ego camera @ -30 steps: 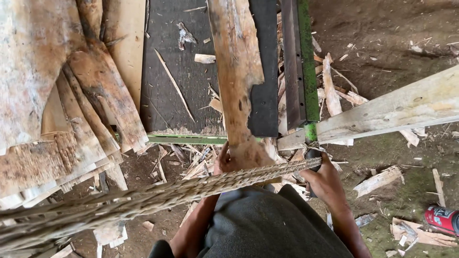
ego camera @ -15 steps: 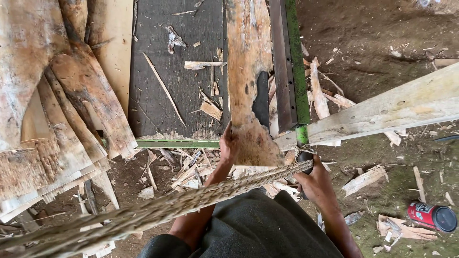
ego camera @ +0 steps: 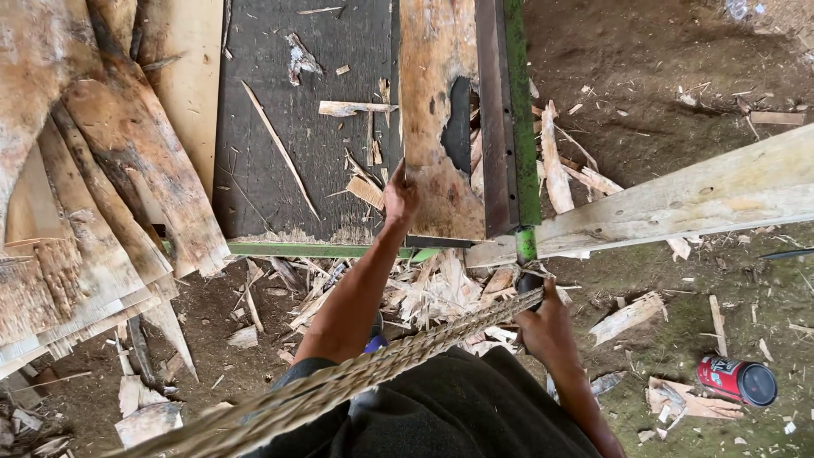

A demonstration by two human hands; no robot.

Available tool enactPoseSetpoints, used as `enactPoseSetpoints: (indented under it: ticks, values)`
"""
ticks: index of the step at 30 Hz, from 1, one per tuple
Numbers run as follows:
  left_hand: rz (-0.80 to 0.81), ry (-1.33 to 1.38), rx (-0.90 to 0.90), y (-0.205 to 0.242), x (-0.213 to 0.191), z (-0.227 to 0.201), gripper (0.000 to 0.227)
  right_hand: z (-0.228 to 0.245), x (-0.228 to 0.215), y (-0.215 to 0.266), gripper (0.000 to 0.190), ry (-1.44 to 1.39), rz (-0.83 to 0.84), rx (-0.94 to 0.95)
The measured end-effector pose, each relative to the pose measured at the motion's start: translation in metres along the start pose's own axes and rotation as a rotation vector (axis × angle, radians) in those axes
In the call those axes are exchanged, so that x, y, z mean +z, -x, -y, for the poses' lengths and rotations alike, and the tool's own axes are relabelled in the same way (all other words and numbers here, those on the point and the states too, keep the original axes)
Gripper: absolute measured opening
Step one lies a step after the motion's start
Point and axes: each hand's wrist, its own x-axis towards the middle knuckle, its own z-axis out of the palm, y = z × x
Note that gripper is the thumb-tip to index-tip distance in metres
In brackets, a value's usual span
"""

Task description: Trimming and sorting pieces of wood bark or veneer using a manual lever-operated cutter.

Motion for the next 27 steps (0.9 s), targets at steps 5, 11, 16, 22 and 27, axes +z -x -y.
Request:
enactPoseSetpoints:
  ticks: [5, 11, 16, 22, 27]
  values:
    - [-0.025, -0.065, -0.002, -0.011, 0.0, -0.012, 0.065, -0.017, 0.02, -0.015, 0.075, 0.041, 0.0, 0.055]
    - [-0.048, -0.107, 0.057, -0.012, 0.0, -0.017, 0.068, 0.019, -0.011, 0.013, 0.064, 0.011, 0.042, 0.084]
    - [-0.042, -0.134, 0.034, -0.03, 0.004, 0.002, 0.072, 0.041, -0.054, 0.035, 0.048, -0.11, 0.094, 0.002]
    - [-0.064, -0.07, 0.094, -0.032, 0.0, 0.003, 0.077, 0.0, 0.007, -0.016, 0.041, -0.228, -0.037, -0.092]
    - [-0.099, -0.119, 0.279, -0.014, 0.0, -0.005, 0.072, -0.102, 0.114, -0.082, 0.041, -0.156, -0.189, -0.348]
